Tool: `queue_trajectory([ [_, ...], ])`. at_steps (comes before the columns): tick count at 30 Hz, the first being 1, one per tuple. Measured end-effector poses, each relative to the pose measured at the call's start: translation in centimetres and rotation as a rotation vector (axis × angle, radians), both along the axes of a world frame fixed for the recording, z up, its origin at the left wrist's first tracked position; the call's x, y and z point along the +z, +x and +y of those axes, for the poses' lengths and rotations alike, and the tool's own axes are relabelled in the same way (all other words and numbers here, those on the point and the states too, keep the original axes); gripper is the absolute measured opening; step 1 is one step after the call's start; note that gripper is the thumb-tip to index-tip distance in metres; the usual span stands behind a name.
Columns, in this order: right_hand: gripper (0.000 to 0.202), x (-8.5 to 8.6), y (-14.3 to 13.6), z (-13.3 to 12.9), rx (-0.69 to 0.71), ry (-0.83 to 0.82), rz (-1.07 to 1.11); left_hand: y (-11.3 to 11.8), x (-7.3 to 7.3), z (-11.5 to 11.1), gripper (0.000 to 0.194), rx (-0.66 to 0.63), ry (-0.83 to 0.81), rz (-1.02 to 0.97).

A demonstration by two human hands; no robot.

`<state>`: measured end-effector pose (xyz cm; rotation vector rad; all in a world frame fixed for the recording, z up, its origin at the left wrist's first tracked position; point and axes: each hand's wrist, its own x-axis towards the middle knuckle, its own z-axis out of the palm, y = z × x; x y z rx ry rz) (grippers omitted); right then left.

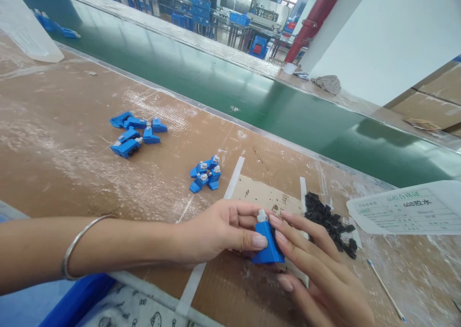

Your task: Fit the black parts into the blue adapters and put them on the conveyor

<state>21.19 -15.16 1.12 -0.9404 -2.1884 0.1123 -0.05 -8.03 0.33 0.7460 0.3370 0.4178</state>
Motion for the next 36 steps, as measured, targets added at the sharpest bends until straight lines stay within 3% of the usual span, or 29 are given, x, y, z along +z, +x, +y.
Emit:
queue_trajectory([
  [5,0.060,-0.7,-1.9,-0.8,-0.073,0.097,-0.031,-0.6,0.7,0.7,0.043,-0.052,0.111,0.017],
  [8,0.052,-0.3,-2.0,-0.5,-0.087,0.115,-0.079,-1.0,2.3,1.5,0.034,-0.068,0.327,0.105],
  [11,0.037,0.8,-0.2,0.3,-0.239,0.063,-0.109,-1.9,5.0,2.8,0.029,0.074,0.945,0.436],
  [13,0.027,1.5,1.8,1.0,-0.486,-0.006,-0.066,-2.9,6.4,4.4,0.028,0.345,1.473,0.765],
  [15,0.017,2.1,3.8,1.6,-0.641,-0.091,-0.053,-4.4,6.9,6.5,0.026,0.531,1.836,1.174],
  [16,0.015,2.2,4.6,1.8,-0.639,-0.150,-0.079,-5.2,6.6,7.7,0.025,0.502,1.930,1.393],
  [17,0.016,2.2,5.2,2.0,-0.597,-0.223,-0.124,-6.1,6.2,8.8,0.024,0.392,1.980,1.577],
  [19,0.020,2.1,5.7,2.2,-0.479,-0.368,-0.221,-7.8,5.0,10.8,0.022,0.073,1.997,1.780],
  [21,0.021,1.6,5.6,2.3,-0.406,-0.447,-0.302,-9.2,3.8,12.0,0.019,-0.088,1.920,1.892],
  [25,0.024,0.5,5.1,2.4,-0.383,-0.402,-0.413,-9.9,3.2,12.3,0.022,0.138,1.863,1.853],
  [27,0.027,-0.1,5.1,2.5,-0.366,-0.359,-0.448,-9.0,3.7,12.0,0.025,0.137,1.811,1.783],
  [29,0.027,-0.5,5.2,2.6,-0.343,-0.324,-0.471,-7.7,4.5,11.5,0.032,0.143,1.676,1.656],
  [32,0.027,-1.1,5.5,2.7,-0.310,-0.290,-0.464,-5.9,5.7,10.6,0.036,0.260,1.385,1.348],
  [34,0.026,-1.4,5.8,2.8,-0.309,-0.271,-0.426,-5.3,6.0,10.0,0.041,0.227,1.255,1.234],
  [36,0.025,-1.5,6.1,3.0,-0.326,-0.238,-0.386,-5.3,5.9,9.5,0.045,0.146,1.259,1.233],
])
